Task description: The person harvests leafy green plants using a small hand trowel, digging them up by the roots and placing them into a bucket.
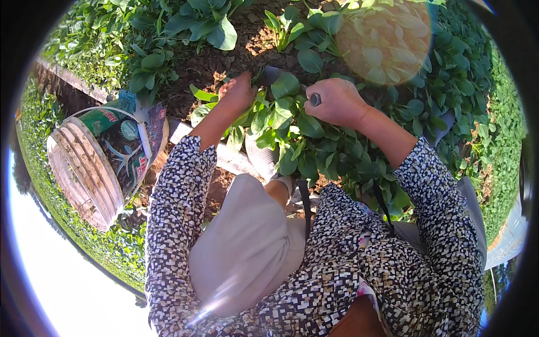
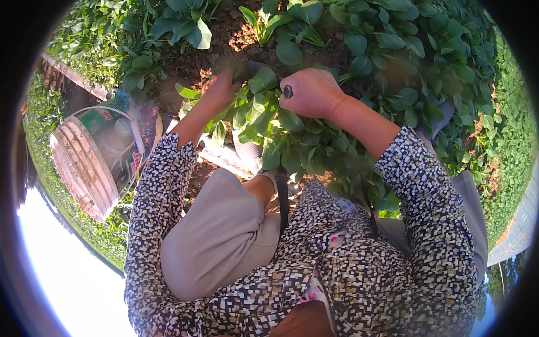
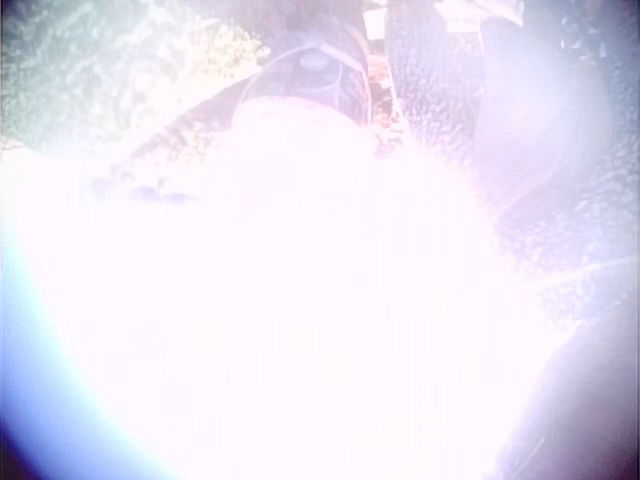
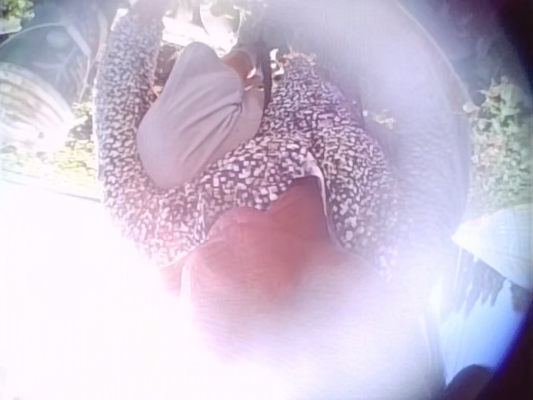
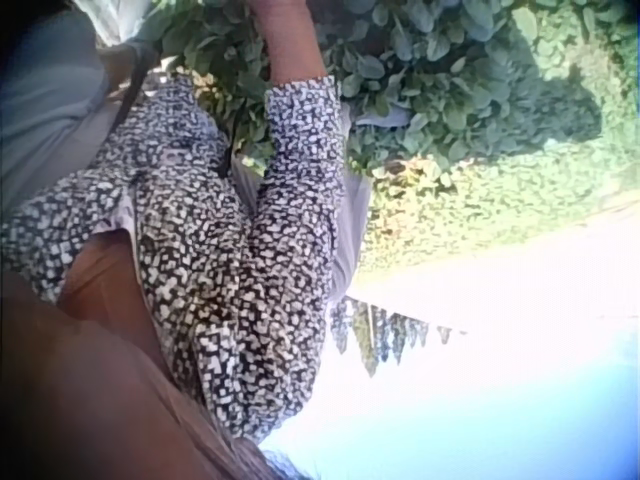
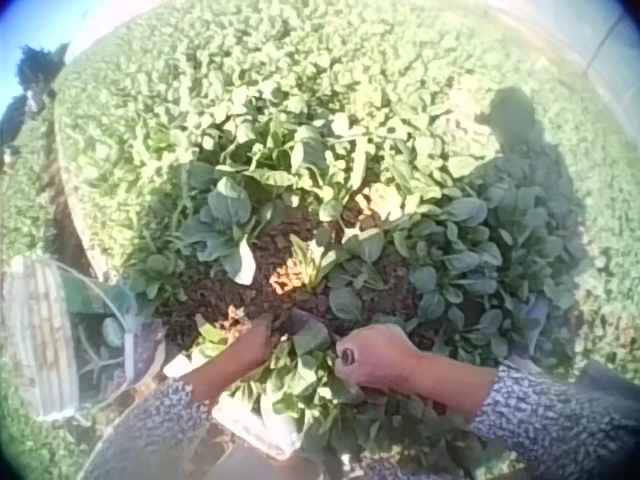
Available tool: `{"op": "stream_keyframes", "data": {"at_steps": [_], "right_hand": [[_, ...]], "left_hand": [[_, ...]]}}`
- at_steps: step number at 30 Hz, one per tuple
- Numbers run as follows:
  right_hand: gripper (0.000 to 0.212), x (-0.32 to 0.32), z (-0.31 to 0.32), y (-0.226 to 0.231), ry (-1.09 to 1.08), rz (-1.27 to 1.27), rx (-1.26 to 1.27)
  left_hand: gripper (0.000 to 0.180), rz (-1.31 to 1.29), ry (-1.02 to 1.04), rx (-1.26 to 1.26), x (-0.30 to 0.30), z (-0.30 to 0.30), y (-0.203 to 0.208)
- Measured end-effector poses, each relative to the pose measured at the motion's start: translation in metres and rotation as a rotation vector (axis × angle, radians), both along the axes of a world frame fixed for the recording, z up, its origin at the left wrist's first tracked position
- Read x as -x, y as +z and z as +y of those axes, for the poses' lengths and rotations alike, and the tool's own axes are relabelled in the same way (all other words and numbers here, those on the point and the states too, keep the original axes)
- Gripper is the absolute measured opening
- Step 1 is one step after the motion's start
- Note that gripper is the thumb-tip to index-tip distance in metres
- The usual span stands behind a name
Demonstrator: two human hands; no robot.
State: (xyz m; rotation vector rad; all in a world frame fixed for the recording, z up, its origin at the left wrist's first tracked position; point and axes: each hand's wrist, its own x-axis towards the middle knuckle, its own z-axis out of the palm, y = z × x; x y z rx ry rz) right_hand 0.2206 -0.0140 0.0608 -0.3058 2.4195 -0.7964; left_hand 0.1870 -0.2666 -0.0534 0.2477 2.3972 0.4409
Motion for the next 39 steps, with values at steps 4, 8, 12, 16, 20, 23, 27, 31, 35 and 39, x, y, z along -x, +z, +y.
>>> {"op": "stream_keyframes", "data": {"at_steps": [4,8,12,16,20,23,27,31,35,39], "right_hand": [[0.023,0.014,0.014,0.009,-0.682,-0.761,0.471],[0.022,0.015,0.009,0.015,-0.565,-0.627,0.429],[0.023,0.024,-0.024,0.04,0.103,-0.246,0.048],[0.014,0.028,-0.044,0.075,0.717,-0.034,-0.251],[0.014,0.03,-0.043,0.093,0.836,-0.026,-0.288],[0.013,0.027,-0.038,0.092,0.857,0.019,-0.284],[0.013,0.019,-0.035,0.089,0.842,0.002,-0.281],[0.013,0.018,-0.032,0.088,0.796,0.009,-0.272],[0.013,0.016,-0.027,0.089,0.724,-0.026,-0.277],[0.015,0.011,-0.027,0.086,0.661,0.001,-0.234]], "left_hand": [[0.051,-0.177,0.453,-0.158,0.025,-0.001,0.008],[0.049,-0.493,1.058,-0.622,0.036,-0.043,0.009],[0.041,-0.378,0.696,-0.252,0.013,-0.043,0.02],[0.039,-0.418,0.331,-0.211,-0.008,-0.034,0.044],[0.038,-0.142,-0.025,-0.004,-0.03,-0.028,0.062],[0.036,-0.047,-0.085,0.064,-0.028,-0.026,0.073],[0.036,-0.014,0.017,0.022,-0.03,-0.025,0.073],[0.044,0.06,-0.101,-0.14,-0.066,-0.02,0.063],[0.059,-0.182,-0.24,-0.081,-0.102,0.001,0.057],[0.067,-0.124,-0.199,0.025,-0.1,-0.004,0.029]]}}
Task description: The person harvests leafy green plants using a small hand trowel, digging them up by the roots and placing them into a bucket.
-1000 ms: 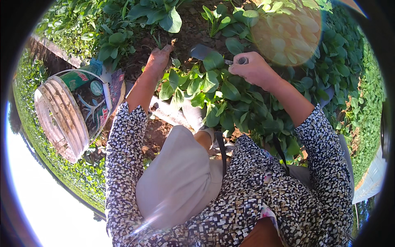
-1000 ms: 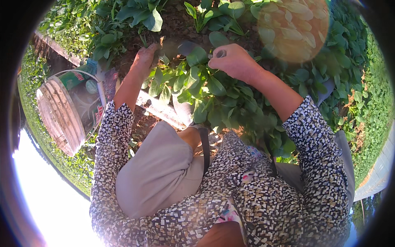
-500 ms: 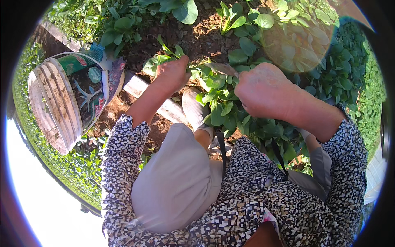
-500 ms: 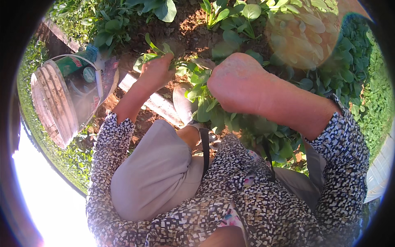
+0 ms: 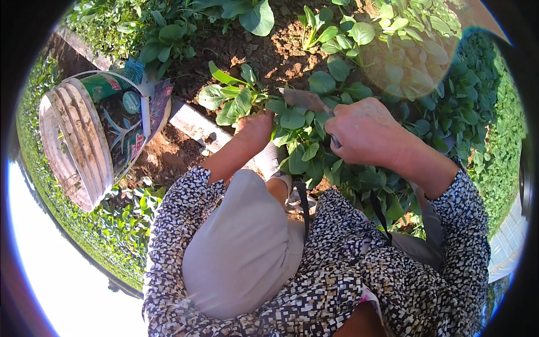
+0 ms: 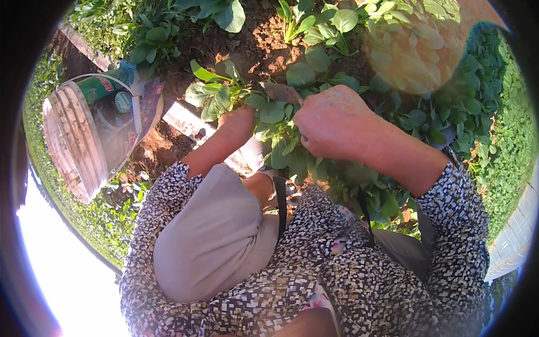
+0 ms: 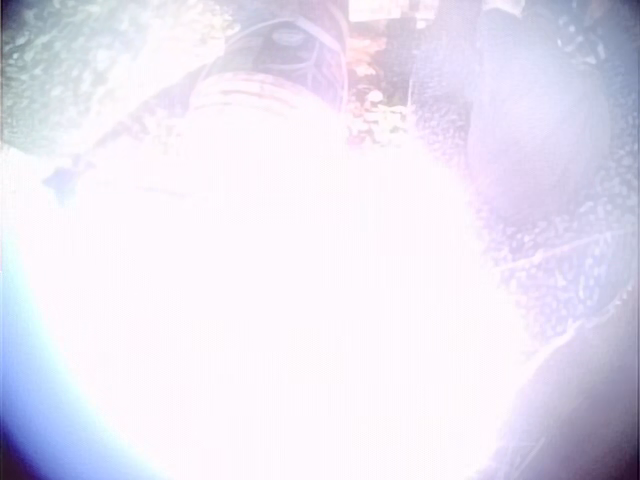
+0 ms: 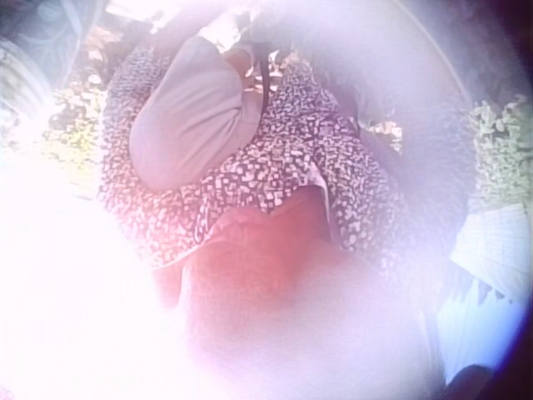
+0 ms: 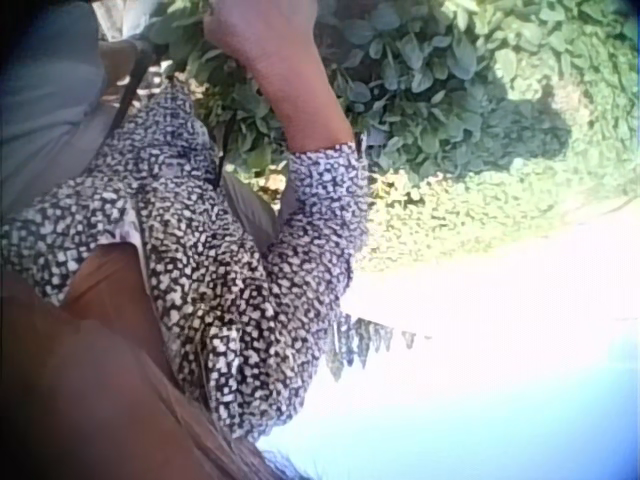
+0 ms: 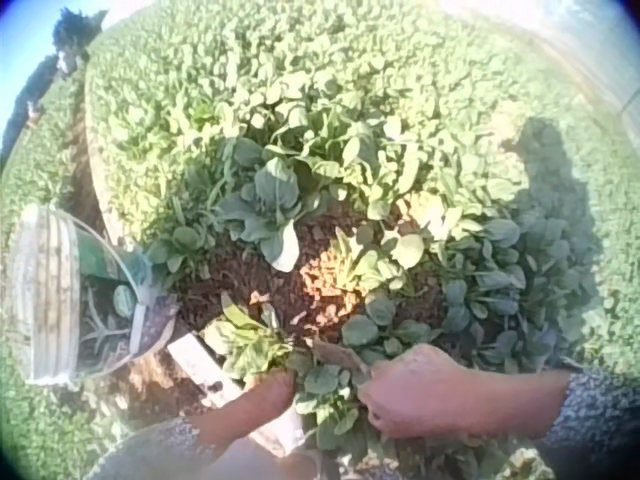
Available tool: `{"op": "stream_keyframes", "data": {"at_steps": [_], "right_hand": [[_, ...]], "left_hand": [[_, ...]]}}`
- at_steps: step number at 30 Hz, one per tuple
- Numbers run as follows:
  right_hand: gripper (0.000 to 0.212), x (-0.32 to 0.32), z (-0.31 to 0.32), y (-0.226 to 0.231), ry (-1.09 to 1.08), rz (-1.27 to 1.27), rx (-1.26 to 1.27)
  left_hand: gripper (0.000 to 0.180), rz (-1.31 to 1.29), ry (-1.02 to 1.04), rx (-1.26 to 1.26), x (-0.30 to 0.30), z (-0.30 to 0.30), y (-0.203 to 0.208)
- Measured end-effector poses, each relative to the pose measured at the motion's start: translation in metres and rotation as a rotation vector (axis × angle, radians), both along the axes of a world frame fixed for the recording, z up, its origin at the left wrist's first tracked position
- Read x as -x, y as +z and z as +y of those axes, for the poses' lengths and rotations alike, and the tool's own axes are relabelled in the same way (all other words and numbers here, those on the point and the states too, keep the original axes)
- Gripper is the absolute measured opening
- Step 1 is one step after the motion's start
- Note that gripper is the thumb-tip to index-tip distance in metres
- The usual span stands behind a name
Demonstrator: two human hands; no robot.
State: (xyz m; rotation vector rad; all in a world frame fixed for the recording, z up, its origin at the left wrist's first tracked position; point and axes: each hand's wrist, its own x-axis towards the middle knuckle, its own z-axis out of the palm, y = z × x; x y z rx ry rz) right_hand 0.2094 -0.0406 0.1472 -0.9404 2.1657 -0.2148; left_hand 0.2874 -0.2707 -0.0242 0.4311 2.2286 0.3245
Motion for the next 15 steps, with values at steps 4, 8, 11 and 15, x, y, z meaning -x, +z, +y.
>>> {"op": "stream_keyframes", "data": {"at_steps": [4,8,11,15], "right_hand": [[0.017,-0.002,-0.002,0.001,-0.021,-0.026,-0.027],[0.018,-0.004,0.001,0.0,-0.046,-0.047,-0.018],[0.019,-0.004,0.002,0.0,-0.083,-0.066,-0.009],[0.019,-0.005,-0.004,-0.001,-0.131,-0.05,0.007]], "left_hand": [[0.065,0.12,0.129,-0.342,0.001,-0.009,-0.017],[0.061,0.135,0.062,-0.292,0.0,-0.006,-0.022],[0.043,0.115,0.043,-0.216,0.01,-0.003,-0.017],[0.029,0.138,0.029,-0.162,0.015,-0.002,-0.025]]}}
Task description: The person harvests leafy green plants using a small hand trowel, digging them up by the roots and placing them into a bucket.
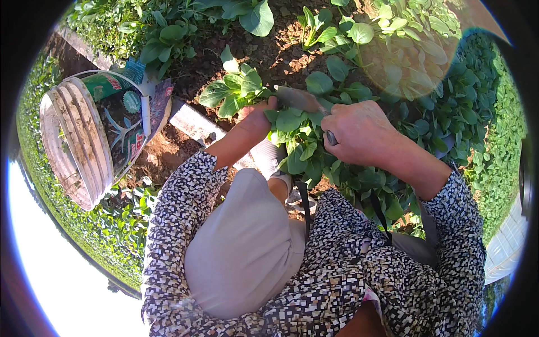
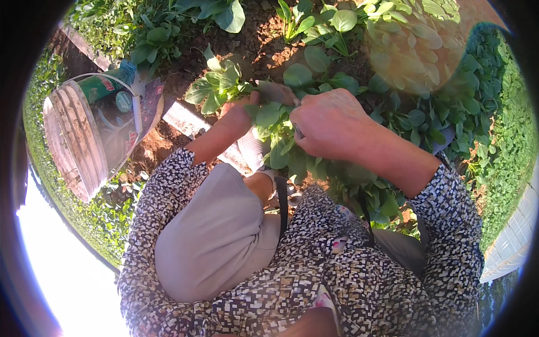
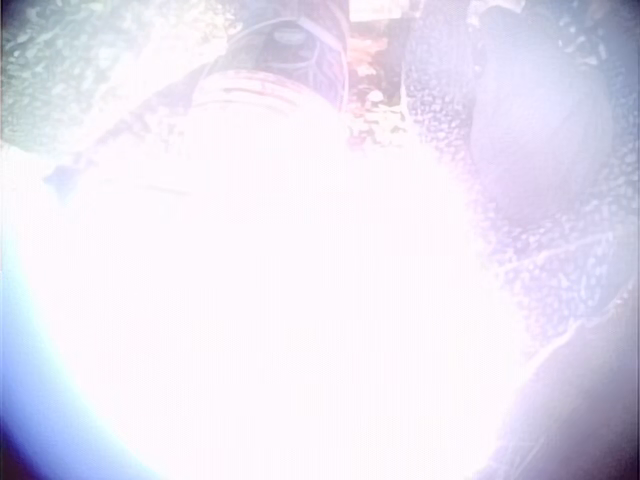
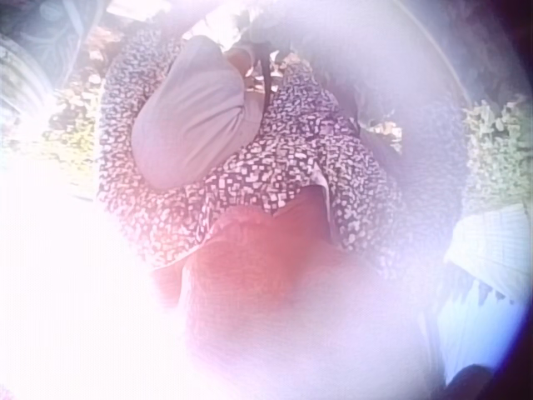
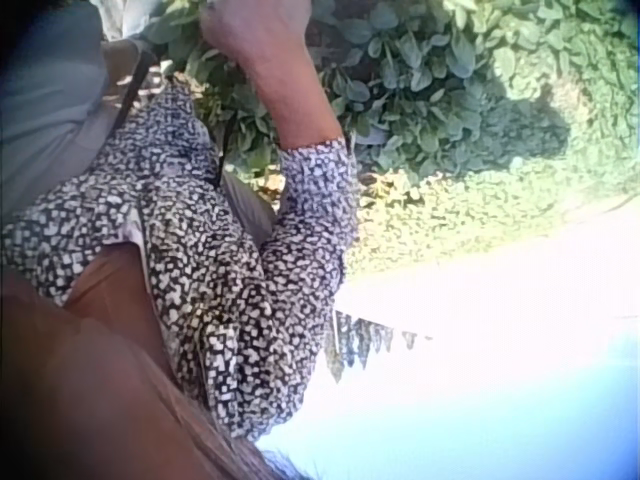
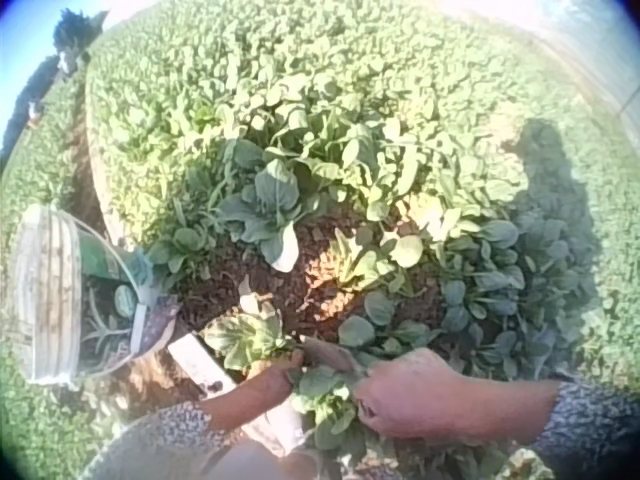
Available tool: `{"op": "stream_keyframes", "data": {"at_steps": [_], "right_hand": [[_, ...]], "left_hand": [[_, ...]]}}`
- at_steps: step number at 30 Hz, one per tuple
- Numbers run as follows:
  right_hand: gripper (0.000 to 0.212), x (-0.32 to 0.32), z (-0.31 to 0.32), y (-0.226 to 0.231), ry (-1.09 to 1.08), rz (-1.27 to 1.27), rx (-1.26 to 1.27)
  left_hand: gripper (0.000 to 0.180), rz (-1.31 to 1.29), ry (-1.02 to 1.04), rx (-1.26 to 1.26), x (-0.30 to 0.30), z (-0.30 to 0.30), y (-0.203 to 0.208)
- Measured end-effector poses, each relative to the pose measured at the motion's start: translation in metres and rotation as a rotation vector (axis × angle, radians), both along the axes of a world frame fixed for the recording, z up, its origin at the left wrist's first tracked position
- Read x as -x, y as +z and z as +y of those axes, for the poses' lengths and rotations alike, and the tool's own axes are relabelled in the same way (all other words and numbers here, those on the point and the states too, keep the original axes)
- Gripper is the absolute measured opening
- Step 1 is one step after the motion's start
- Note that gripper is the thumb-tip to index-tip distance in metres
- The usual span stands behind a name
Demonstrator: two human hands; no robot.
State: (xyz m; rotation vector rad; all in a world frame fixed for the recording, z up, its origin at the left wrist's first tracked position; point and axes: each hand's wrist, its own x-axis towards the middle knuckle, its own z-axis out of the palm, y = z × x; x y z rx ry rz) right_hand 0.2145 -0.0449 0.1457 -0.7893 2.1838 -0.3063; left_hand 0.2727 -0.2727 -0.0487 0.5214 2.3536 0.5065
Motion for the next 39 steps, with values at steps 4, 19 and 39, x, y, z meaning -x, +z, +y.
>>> {"op": "stream_keyframes", "data": {"at_steps": [4,19,39], "right_hand": [[0.019,-0.001,-0.015,-0.011,-0.036,0.013,0.035],[0.018,-0.006,0.0,0.0,0.127,-0.094,-0.107],[0.019,-0.007,-0.009,-0.029,-0.14,-0.112,-0.144]], "left_hand": [[0.03,-0.067,0.04,0.041,-0.005,-0.005,-0.007],[0.022,0.005,0.324,0.021,-0.005,-0.013,0.001],[0.034,-0.085,0.446,-0.003,0.0,-0.008,0.016]]}}
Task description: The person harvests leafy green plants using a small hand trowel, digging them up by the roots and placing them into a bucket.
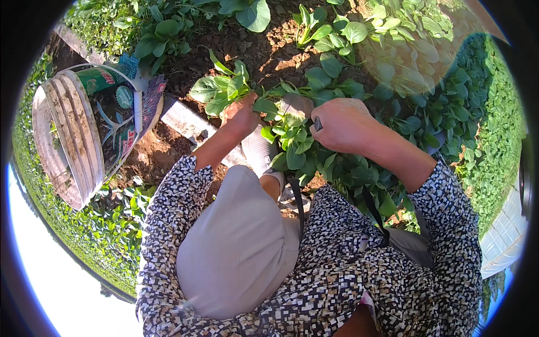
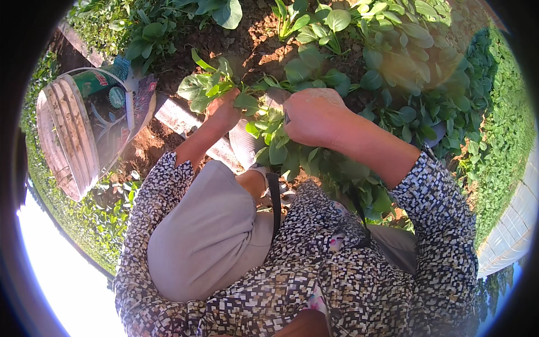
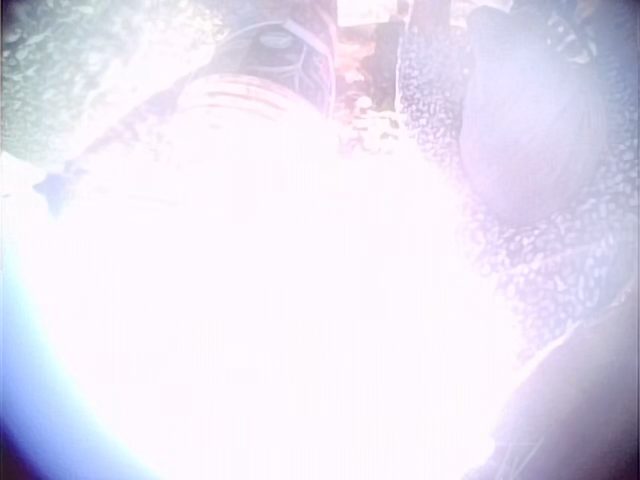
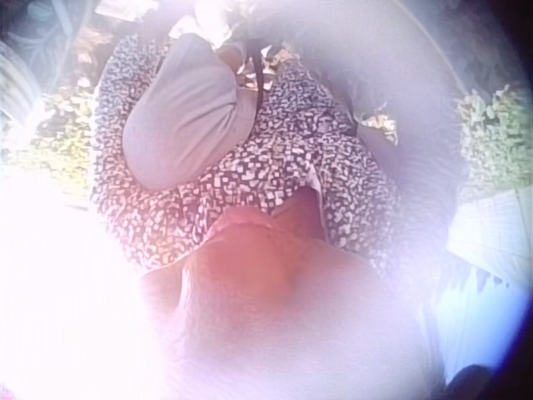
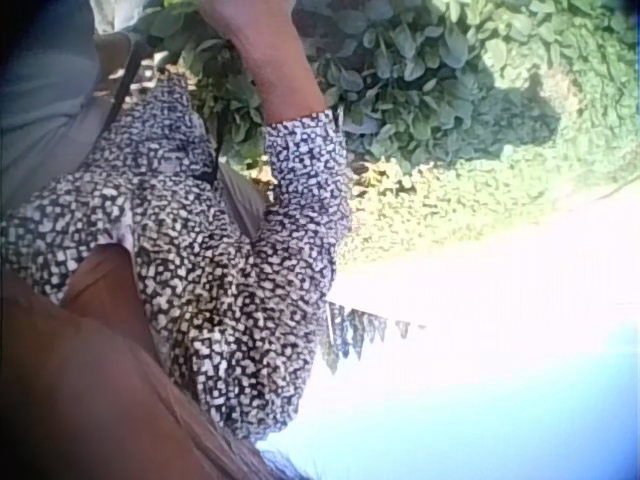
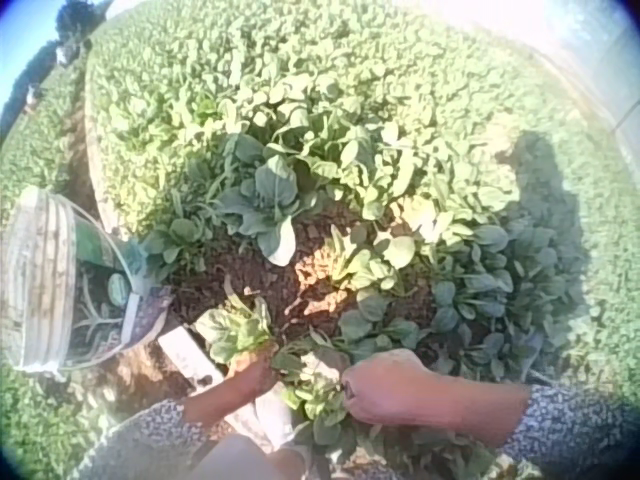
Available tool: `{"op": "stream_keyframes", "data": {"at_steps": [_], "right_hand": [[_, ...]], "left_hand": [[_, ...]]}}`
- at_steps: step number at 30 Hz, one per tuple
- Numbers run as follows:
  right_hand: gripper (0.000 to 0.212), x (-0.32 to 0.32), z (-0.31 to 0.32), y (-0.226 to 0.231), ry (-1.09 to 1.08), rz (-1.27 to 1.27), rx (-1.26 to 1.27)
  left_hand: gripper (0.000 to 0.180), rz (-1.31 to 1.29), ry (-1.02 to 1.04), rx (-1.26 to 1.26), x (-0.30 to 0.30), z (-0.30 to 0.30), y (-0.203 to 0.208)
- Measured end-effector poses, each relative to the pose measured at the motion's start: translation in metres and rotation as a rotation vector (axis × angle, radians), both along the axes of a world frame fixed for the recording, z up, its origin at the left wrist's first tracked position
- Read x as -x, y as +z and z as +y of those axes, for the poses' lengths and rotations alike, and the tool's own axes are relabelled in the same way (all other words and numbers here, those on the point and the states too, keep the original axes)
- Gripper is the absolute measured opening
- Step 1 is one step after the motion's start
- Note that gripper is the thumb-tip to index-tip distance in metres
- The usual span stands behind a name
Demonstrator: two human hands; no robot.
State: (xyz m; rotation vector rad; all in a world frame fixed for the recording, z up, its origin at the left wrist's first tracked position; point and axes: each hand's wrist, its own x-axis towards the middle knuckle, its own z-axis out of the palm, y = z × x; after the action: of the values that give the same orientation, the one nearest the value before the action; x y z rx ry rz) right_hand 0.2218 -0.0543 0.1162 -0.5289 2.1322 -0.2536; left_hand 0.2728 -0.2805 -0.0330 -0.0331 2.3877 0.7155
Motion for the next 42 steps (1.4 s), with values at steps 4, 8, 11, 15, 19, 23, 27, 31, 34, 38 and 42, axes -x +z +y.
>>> {"op": "stream_keyframes", "data": {"at_steps": [4,8,11,15,19,23,27,31,34,38,42], "right_hand": [[0.021,-0.005,-0.006,-0.012,-0.001,-0.037,-0.004],[0.018,-0.014,-0.002,-0.022,0.058,0.006,0.04],[0.017,-0.012,0.0,-0.022,0.02,0.003,0.074],[0.024,0.0,0.015,-0.007,-0.094,-0.08,0.042],[0.024,-0.007,0.025,0.004,-0.099,-0.048,0.129],[0.026,-0.005,0.036,0.002,-0.216,0.044,0.223],[0.029,-0.007,0.047,-0.009,-0.423,0.189,0.348],[0.031,-0.002,0.043,-0.011,-0.38,0.199,0.382],[0.028,-0.002,0.044,-0.011,-0.391,0.126,0.31],[0.028,-0.01,0.05,-0.012,-0.462,0.102,0.309],[0.033,-0.013,0.043,-0.016,-0.492,0.122,0.402]], "left_hand": [[0.027,0.012,0.01,-0.027,-0.001,0.004,0.009],[0.025,-0.043,0.063,-0.073,-0.004,-0.001,0.001],[0.028,-0.125,0.165,-0.196,-0.009,-0.008,0.009],[0.028,-0.454,0.596,-0.769,0.012,-0.022,0.058],[0.023,-0.251,0.642,-0.656,0.017,-0.048,0.118],[0.024,0.739,0.585,-0.56,0.021,-0.061,0.192],[0.03,1.302,0.518,-0.045,0.05,-0.148,0.26],[0.073,0.417,0.451,1.114,0.062,-0.269,0.263],[0.071,0.773,0.458,0.803,0.066,-0.238,0.251],[0.024,0.942,0.194,0.148,0.102,-0.087,0.203],[0.056,0.146,0.23,0.136,0.134,-0.06,0.05]]}}
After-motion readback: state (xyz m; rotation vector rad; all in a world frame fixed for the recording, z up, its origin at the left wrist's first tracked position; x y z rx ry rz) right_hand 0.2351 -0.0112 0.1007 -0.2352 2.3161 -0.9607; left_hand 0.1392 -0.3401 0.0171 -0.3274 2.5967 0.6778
